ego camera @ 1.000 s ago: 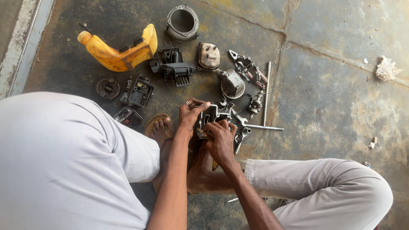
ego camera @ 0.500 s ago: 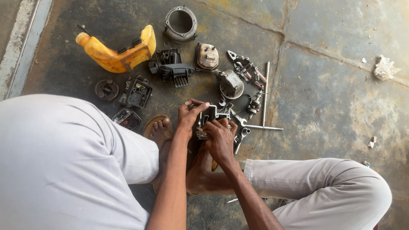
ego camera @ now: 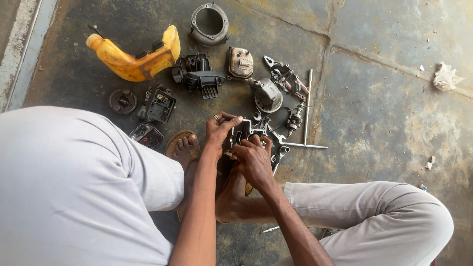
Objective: The person sits on the floor among scattered small-engine parts and works on an engine crankcase, first fitting a component into it by hand, then holding the casing up and scraping its inner surfaces and mating edges with a small hand tool, turning the casing to reach different sides.
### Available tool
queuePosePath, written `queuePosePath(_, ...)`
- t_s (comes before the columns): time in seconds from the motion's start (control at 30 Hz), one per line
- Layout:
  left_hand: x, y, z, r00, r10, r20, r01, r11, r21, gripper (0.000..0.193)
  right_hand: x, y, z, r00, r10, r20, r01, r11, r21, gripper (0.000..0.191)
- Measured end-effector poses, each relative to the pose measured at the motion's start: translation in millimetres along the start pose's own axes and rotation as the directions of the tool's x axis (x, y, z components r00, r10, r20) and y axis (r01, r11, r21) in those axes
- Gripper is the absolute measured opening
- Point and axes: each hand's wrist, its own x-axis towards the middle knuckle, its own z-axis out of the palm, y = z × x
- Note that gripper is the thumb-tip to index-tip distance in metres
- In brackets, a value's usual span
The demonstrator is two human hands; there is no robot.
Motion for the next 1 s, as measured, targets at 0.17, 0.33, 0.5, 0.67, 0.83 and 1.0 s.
queuePosePath(0.17, 3, -2, -1, 0.999, 0.031, 0.024, -0.031, 0.999, -0.016, 0.018, 11, 17, -3, 0.998, -0.046, 0.038, 0.047, 0.998, -0.035, 0.012)
queuePosePath(0.33, 6, -8, -2, 1.0, -0.014, 0.027, 0.015, 1.0, -0.026, 0.018, 20, 27, -20, 0.964, -0.169, 0.206, 0.191, 0.977, -0.09, 0.01)
queuePosePath(0.5, 10, -13, -4, 0.999, -0.043, 0.022, 0.044, 0.998, -0.048, 0.019, 25, 20, -29, 0.929, -0.199, 0.312, 0.254, 0.957, -0.144, 0.006)
queuePosePath(0.67, 12, -18, -5, 0.999, 0.008, 0.04, -0.006, 0.998, -0.059, 0.018, 21, 17, -32, 0.942, -0.261, 0.211, 0.297, 0.942, -0.16, 0.015)
queuePosePath(0.83, 12, -18, -4, 0.999, -0.015, 0.052, 0.02, 0.994, -0.106, 0.018, 19, 22, -31, 0.927, -0.319, 0.195, 0.35, 0.925, -0.15, 0.019)
queuePosePath(1.0, 9, -14, -3, 0.999, -0.016, 0.051, 0.021, 0.993, -0.112, 0.018, 22, 27, -25, 0.907, -0.359, 0.219, 0.393, 0.909, -0.138, 0.03)
